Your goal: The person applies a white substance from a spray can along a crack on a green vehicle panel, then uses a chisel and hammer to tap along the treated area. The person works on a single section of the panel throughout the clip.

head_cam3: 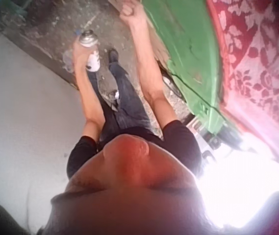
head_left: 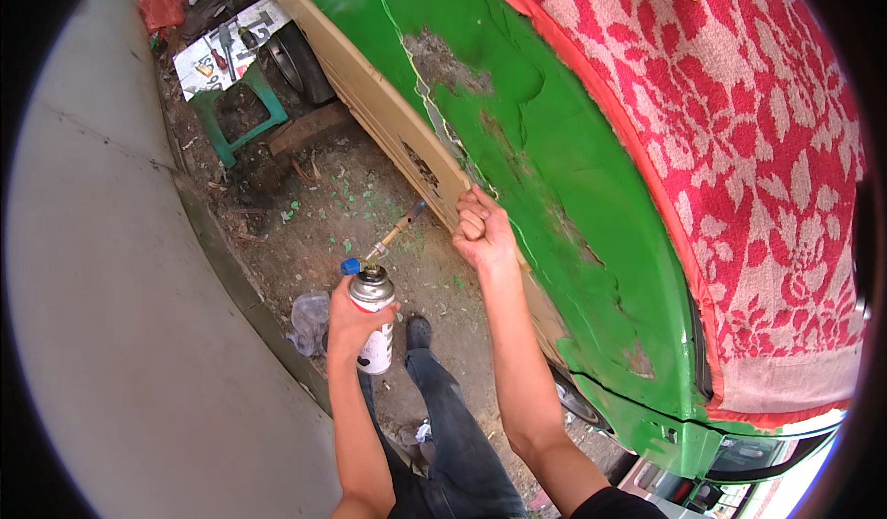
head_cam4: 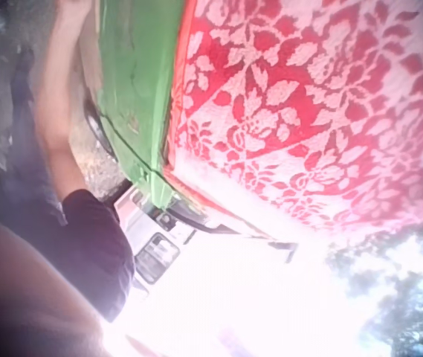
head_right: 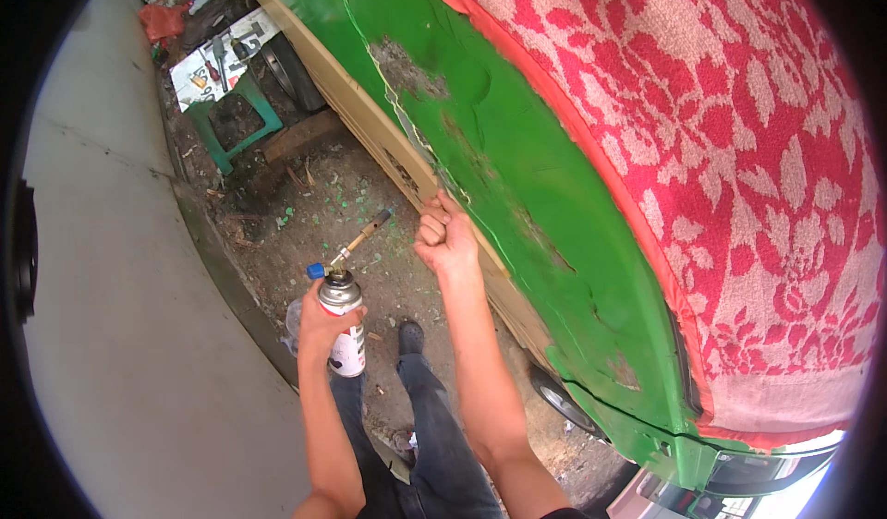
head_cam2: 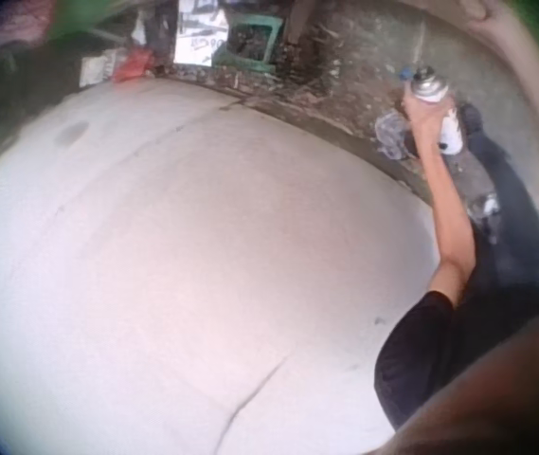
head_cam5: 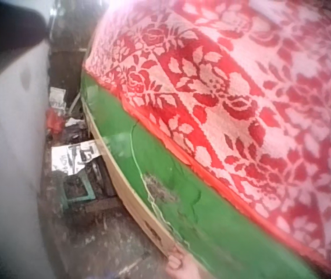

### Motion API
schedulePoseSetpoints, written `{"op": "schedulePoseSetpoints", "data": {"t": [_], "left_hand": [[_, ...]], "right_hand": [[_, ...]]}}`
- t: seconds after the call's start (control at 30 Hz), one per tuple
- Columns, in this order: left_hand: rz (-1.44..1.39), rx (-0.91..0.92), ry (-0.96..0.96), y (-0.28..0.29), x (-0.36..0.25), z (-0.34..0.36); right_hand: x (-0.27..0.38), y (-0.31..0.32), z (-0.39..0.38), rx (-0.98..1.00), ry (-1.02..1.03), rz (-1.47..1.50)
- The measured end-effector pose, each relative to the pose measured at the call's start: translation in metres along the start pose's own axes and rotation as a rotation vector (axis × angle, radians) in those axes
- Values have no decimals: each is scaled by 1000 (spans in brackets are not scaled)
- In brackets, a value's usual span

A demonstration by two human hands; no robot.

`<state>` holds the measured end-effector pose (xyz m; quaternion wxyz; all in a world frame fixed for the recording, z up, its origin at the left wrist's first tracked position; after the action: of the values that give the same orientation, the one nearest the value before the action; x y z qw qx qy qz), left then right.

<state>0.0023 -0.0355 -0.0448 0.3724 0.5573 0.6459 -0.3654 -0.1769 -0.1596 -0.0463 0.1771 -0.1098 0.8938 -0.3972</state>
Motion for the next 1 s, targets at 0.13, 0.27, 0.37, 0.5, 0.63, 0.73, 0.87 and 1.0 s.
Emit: {"op": "schedulePoseSetpoints", "data": {"t": [0.13,0.27,0.37,0.5,0.63,0.73,0.87,1.0], "left_hand": [[37,-35,-32,0,-4,-2],[35,-55,-7,9,5,-3],[20,-48,-3,8,9,-2],[60,-56,-15,8,-2,2],[47,-75,-6,17,10,5],[41,-57,-3,11,11,8],[16,-42,21,-6,15,7],[39,-67,16,9,11,5]], "right_hand": [[12,-3,1,-8,52,-24],[3,2,0,-3,49,-5],[6,0,-1,0,45,1],[10,17,-6,-21,69,-7],[5,22,-27,4,3,10],[8,2,-18,-18,24,-76],[21,11,5,-66,56,57],[-2,1,-8,13,-13,99]]}}
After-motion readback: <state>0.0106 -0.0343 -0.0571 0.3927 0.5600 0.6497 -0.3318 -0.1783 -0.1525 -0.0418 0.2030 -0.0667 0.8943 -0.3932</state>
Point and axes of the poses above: each hand's wrist, its own z-axis towards the middle knuckle, its own y-axis out of the back of the hand, x = y × z, the point moved 9 cm from there along z, towards the middle knuckle, and after that the axes turned 5 degrees about z, right-handed, at the moved point
